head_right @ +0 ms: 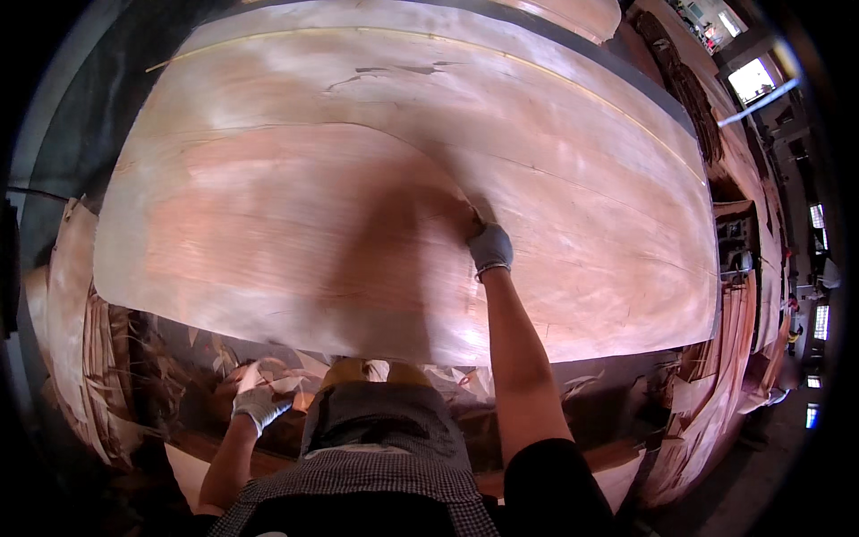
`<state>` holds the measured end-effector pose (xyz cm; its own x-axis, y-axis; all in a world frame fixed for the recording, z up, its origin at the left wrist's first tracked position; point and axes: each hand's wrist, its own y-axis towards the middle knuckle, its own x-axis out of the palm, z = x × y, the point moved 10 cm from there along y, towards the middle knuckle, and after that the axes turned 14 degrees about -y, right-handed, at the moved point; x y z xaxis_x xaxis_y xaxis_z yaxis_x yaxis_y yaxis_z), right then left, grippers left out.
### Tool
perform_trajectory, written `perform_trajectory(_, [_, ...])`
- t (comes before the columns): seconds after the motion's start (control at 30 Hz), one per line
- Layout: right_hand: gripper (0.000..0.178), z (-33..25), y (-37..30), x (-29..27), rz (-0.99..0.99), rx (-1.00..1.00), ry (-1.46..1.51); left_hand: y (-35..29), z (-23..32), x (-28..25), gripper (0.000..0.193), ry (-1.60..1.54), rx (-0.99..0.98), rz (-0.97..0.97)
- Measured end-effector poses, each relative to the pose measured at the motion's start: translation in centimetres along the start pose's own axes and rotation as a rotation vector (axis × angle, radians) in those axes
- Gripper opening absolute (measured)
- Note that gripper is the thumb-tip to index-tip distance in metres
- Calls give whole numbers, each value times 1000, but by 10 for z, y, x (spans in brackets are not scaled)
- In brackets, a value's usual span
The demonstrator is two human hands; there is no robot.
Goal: The person tapes together pieces of wood veneer on a curved surface, uses a scraper to trim edges and smooth the surface, and transfers large sheets of veneer onto a metal table.
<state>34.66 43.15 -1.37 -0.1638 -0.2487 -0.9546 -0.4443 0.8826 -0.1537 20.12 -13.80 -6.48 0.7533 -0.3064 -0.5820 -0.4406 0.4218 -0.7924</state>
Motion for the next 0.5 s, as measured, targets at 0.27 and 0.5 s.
perform_trajectory(0.27, [36, 8, 0, -15, 209, 80, 11, -6, 201, -57, 49, -133, 372, -255])
perform_trajectory(0.5, [35, 18, 15, 4, -14, 78, -58, -20, 264, -76, 37, -372, 580, -113])
